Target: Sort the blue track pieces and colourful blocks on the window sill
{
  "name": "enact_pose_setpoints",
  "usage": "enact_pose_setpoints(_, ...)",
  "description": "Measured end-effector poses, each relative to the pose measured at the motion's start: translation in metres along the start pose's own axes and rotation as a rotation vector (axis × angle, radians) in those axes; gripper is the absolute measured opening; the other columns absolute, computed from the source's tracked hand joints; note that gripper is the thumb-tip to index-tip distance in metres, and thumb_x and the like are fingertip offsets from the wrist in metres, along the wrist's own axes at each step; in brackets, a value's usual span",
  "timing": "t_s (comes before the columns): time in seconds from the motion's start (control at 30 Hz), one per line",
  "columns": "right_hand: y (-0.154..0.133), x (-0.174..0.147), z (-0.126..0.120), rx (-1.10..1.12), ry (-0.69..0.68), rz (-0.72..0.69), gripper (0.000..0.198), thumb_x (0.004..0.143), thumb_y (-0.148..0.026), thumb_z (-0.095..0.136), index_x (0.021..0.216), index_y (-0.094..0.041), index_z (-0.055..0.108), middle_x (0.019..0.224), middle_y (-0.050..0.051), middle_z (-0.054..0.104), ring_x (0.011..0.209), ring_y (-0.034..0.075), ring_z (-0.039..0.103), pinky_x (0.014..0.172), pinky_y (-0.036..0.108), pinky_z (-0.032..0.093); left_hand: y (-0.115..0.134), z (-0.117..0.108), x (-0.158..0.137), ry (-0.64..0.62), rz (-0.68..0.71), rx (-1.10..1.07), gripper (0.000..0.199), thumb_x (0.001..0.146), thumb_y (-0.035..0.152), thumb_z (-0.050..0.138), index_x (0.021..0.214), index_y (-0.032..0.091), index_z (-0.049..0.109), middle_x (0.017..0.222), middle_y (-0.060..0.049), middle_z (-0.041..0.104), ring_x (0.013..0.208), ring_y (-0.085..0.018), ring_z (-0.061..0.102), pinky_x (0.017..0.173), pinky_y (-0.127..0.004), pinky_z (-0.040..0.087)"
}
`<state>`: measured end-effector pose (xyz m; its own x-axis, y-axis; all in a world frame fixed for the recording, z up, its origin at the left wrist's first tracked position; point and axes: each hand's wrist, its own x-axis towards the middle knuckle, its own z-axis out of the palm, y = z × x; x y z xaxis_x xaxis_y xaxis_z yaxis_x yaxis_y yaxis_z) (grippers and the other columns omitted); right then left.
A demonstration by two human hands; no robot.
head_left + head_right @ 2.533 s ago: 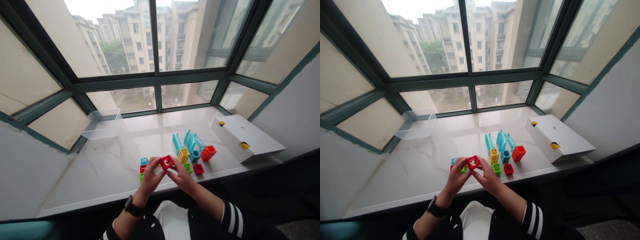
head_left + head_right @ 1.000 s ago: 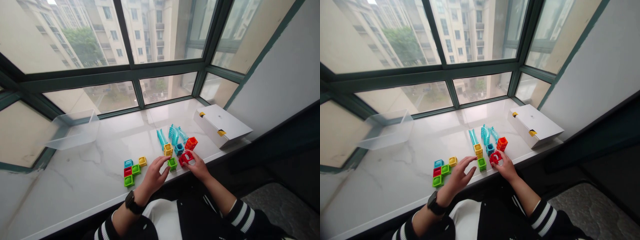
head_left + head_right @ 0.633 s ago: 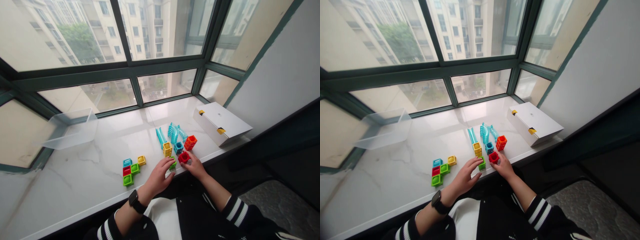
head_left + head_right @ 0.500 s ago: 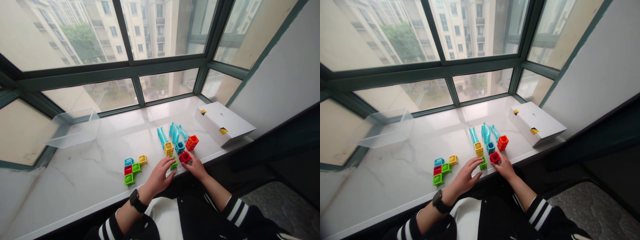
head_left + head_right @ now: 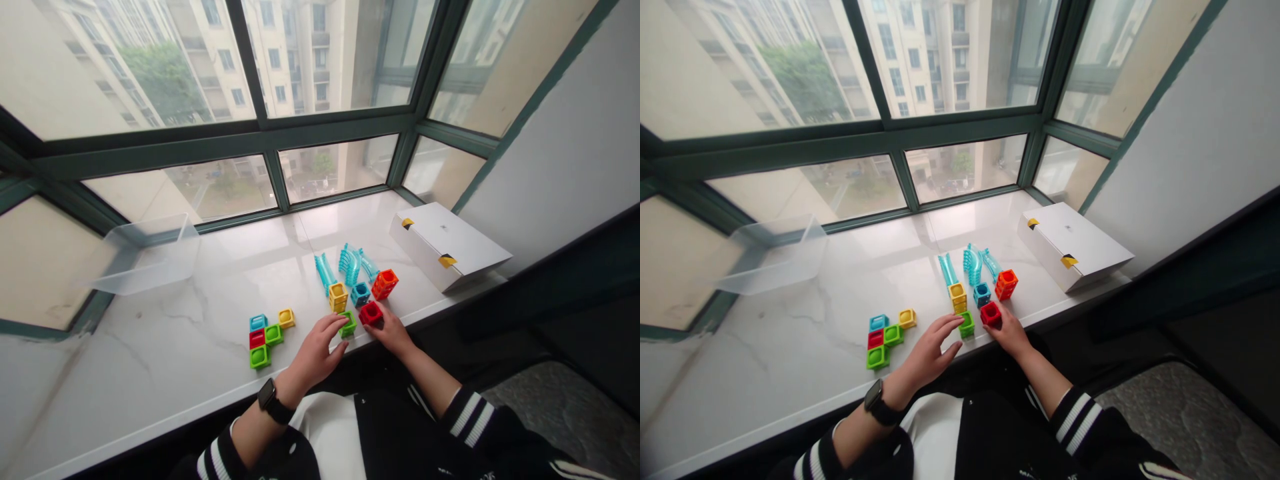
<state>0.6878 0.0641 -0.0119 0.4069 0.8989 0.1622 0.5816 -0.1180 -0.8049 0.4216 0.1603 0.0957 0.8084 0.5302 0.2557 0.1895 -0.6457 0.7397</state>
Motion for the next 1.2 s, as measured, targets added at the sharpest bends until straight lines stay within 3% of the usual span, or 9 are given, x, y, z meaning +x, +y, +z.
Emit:
enact_pose_setpoints(0.47, -0.0041, 0.0002, -0.0005, -0.054, 0.03, 0.012, 0.069, 0.079, -0.05, 0.08, 0.14, -0.023, 0.062, 0.13, 0.015, 0.074, 0.119, 0.036, 0.072, 0.104, 0.055, 0.058, -0.0002, 0.0011, -0.0042, 0.029, -0.033, 0.006, 0.046, 0.1, 0.028, 0.065, 0.145, 0.03, 0.061, 0.145, -0.01, 0.065, 0.136, -0.027, 0.062, 0.116, -0.052, 0.053)
enact_pose_setpoints(0.9, -0.0019, 0.0001, 0.0074, -0.046, 0.086, 0.005, 0.069, 0.078, -0.048, 0.077, 0.139, -0.019, 0.061, 0.131, 0.018, 0.072, 0.119, 0.037, 0.071, 0.103, 0.056, 0.058, -0.0028, 0.002, -0.0066, 0.035, -0.053, -0.007, 0.045, 0.1, 0.028, 0.064, 0.145, 0.03, 0.061, 0.145, -0.01, 0.065, 0.137, -0.027, 0.062, 0.117, -0.052, 0.053)
enact_pose_setpoints(1.2, -0.0005, 0.0014, 0.0085, -0.07, 0.075, 0.025, 0.072, 0.08, -0.05, 0.074, 0.141, -0.017, 0.058, 0.133, 0.019, 0.07, 0.122, 0.037, 0.07, 0.104, 0.055, 0.057, -0.0088, 0.0091, -0.0071, -0.039, -0.058, -0.029, 0.051, 0.099, 0.025, 0.065, 0.149, 0.032, 0.058, 0.156, -0.007, 0.059, 0.144, -0.025, 0.056, 0.121, -0.052, 0.048)
